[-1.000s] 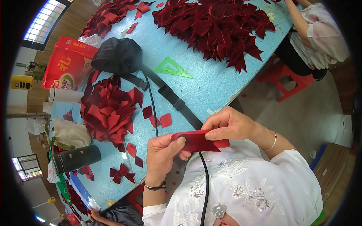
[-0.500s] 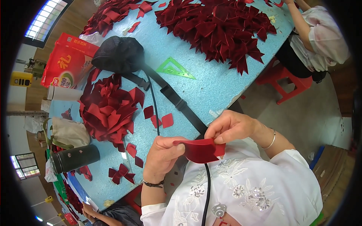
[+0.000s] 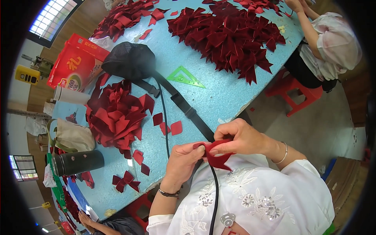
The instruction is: The recorder is assembling decorative red ribbon bows by folding the material and tying it.
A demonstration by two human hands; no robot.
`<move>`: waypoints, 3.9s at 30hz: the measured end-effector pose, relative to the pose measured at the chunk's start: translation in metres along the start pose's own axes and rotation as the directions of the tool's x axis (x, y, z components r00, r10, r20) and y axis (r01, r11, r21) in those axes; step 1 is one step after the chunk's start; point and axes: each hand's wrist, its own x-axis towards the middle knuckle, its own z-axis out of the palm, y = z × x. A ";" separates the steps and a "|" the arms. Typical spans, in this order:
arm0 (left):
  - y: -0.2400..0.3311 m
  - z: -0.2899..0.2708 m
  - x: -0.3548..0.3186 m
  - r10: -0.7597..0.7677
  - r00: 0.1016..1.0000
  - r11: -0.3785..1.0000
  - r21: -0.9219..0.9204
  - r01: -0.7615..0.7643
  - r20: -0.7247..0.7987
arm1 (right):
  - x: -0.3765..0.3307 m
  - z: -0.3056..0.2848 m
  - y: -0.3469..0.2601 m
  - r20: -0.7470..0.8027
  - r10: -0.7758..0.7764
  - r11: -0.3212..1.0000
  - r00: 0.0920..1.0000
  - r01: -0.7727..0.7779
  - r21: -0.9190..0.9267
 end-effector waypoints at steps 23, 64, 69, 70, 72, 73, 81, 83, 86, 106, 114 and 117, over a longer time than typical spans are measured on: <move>-0.003 -0.012 0.002 -0.089 0.996 0.996 -0.031 0.089 -0.022 | 0.007 0.019 0.028 0.022 -0.784 0.393 0.620 0.524 -0.755; -0.008 0.207 0.104 0.030 0.990 0.853 0.520 0.047 -0.138 | -0.109 -0.133 0.033 -0.471 -0.681 0.727 0.561 0.442 -0.525; -0.021 0.215 0.120 -0.004 0.991 0.846 0.527 0.076 -0.137 | -0.123 -0.150 0.040 -0.459 -0.760 0.638 0.460 0.390 -0.664; -0.023 0.220 0.123 0.008 0.988 0.853 0.517 0.072 -0.152 | -0.124 -0.152 0.041 -0.449 -0.784 0.607 0.429 0.375 -0.701; -0.026 0.231 0.129 0.033 0.983 0.867 0.495 0.062 -0.181 | -0.128 -0.158 0.045 -0.445 -0.797 0.594 0.409 0.392 -0.702; -0.025 0.237 0.132 0.033 0.982 0.865 0.498 0.064 -0.184 | -0.130 -0.160 0.048 -0.437 -0.809 0.579 0.392 0.407 -0.707; -0.026 0.249 0.149 -0.064 0.979 0.838 0.523 0.158 -0.192 | -0.133 -0.172 0.058 -0.457 -0.805 0.590 0.380 0.431 -0.683; -0.024 0.253 0.153 -0.070 0.976 0.819 0.546 0.173 -0.205 | -0.131 -0.171 0.059 -0.467 -0.796 0.602 0.387 0.415 -0.683; -0.023 0.254 0.159 -0.079 0.973 0.837 0.515 0.183 -0.217 | -0.130 -0.174 0.057 -0.557 -0.743 0.668 0.371 0.474 -0.574; 0.025 0.193 0.124 -0.095 0.968 0.948 0.274 0.159 -0.233 | -0.084 -0.118 0.001 -0.429 -0.701 0.696 0.569 0.419 -0.582; 0.044 0.131 0.080 -0.079 0.973 0.986 0.128 0.108 -0.215 | -0.045 -0.055 -0.011 -0.431 -0.593 0.772 0.680 0.327 -0.545; 0.052 0.106 0.063 -0.074 0.976 0.990 0.104 0.097 -0.207 | -0.032 -0.034 -0.021 -0.361 -0.575 0.769 0.734 0.335 -0.544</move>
